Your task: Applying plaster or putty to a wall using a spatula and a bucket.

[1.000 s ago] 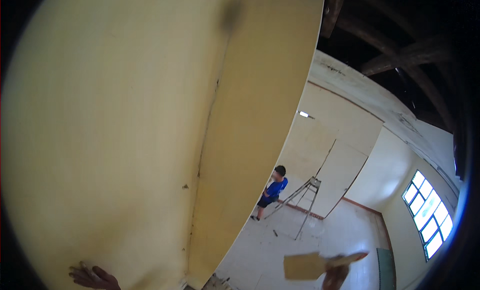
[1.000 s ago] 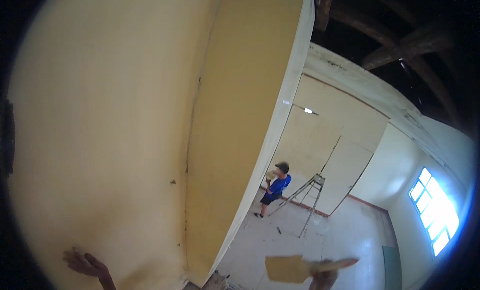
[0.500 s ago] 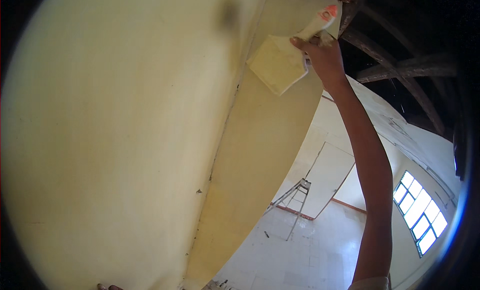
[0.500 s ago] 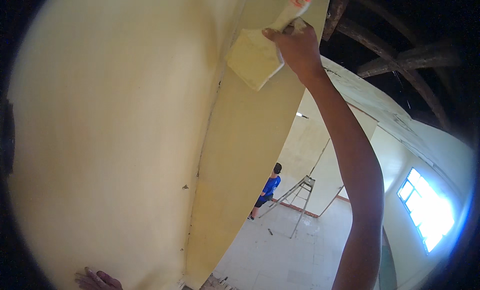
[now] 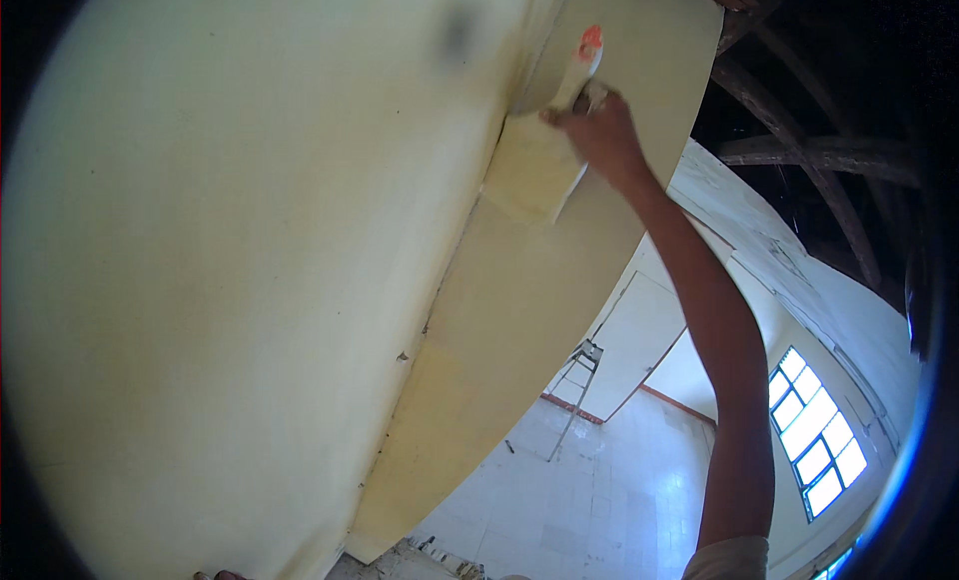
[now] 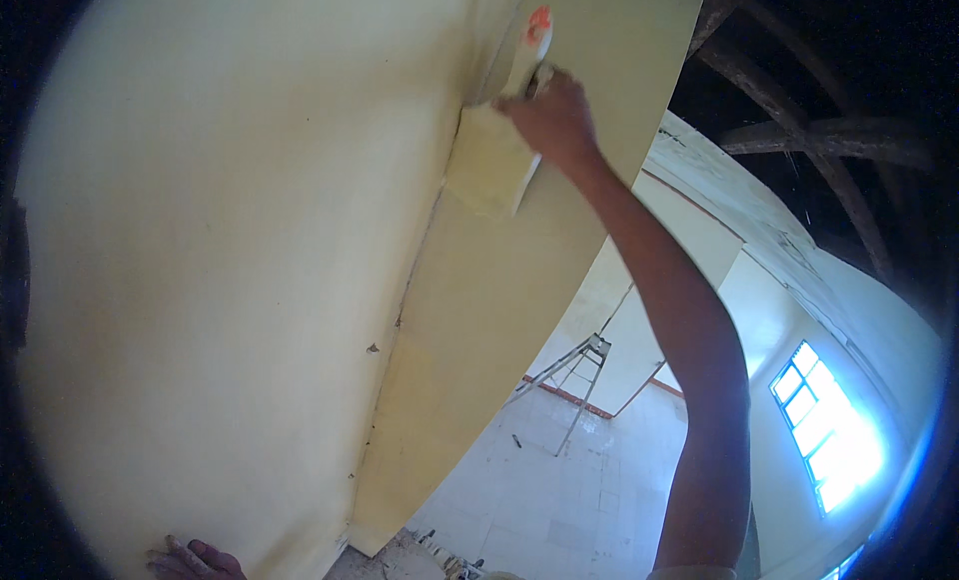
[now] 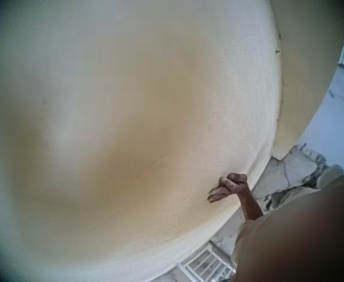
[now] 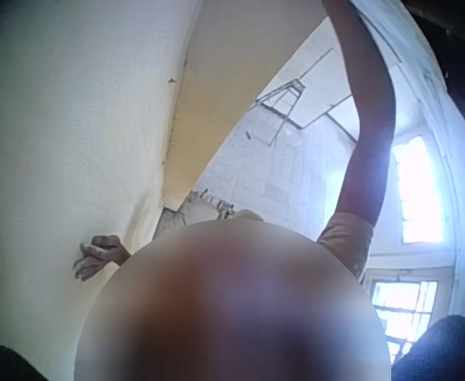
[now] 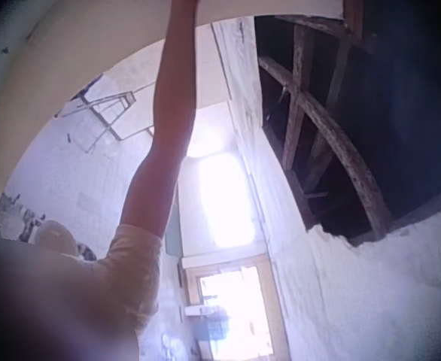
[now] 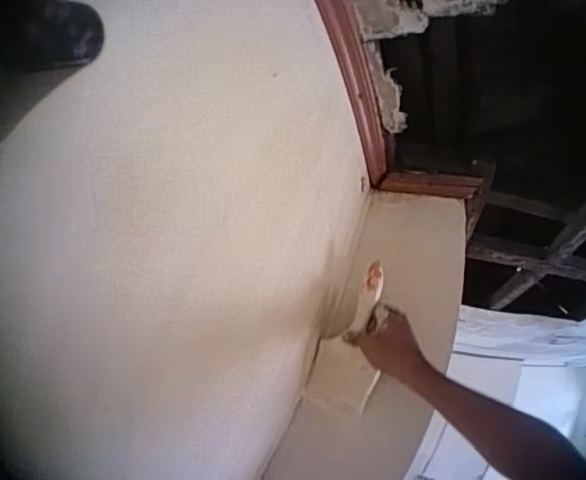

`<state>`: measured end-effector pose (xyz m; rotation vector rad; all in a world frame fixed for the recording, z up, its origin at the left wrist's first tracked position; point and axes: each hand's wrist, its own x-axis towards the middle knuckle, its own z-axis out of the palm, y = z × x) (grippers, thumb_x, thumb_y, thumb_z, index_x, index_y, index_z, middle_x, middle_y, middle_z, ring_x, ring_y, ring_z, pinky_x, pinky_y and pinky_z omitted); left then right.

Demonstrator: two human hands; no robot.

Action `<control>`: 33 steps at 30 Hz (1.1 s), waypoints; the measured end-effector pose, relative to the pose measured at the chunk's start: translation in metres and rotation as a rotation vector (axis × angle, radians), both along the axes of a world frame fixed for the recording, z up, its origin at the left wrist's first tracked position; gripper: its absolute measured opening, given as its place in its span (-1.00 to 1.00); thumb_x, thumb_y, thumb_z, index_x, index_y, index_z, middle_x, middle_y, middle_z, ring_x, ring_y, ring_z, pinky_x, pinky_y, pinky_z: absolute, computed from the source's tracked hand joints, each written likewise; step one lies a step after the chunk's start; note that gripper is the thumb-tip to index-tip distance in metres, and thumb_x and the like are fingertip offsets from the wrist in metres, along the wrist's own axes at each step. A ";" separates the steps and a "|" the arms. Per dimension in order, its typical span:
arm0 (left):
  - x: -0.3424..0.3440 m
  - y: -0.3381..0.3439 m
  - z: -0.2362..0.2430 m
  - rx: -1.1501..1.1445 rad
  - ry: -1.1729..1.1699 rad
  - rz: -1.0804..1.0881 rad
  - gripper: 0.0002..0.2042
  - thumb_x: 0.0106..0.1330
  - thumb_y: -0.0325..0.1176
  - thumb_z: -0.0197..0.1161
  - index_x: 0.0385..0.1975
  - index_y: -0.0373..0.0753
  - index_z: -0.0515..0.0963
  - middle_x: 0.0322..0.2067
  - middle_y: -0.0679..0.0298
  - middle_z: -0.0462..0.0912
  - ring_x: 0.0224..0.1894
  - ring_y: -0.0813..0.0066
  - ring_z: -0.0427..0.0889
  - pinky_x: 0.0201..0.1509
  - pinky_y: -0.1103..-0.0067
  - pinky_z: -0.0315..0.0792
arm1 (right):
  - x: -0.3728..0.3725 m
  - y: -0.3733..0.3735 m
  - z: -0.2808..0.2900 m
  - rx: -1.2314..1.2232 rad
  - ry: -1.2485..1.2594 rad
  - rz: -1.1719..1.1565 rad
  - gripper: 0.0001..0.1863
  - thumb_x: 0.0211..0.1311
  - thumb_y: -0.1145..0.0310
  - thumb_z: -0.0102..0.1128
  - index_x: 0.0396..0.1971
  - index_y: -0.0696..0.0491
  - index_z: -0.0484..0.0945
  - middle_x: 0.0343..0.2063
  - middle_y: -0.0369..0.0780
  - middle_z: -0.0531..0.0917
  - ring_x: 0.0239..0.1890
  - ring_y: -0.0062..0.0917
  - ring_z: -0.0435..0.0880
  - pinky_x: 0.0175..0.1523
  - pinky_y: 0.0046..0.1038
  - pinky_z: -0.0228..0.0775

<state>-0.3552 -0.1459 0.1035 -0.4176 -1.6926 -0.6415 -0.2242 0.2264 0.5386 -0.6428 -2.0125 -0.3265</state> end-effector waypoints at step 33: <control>-0.009 -0.006 -0.020 -0.021 0.073 0.047 -0.60 0.21 -0.21 -0.21 -0.04 -0.36 0.26 0.13 -0.02 -0.02 0.21 0.05 -0.20 0.17 0.17 -0.38 | 0.001 -0.017 -0.048 0.263 -0.039 -0.082 -0.64 -0.23 0.19 0.19 -0.51 0.19 0.39 -0.68 -0.04 0.50 -0.51 -0.19 0.52 -0.36 -0.28 0.37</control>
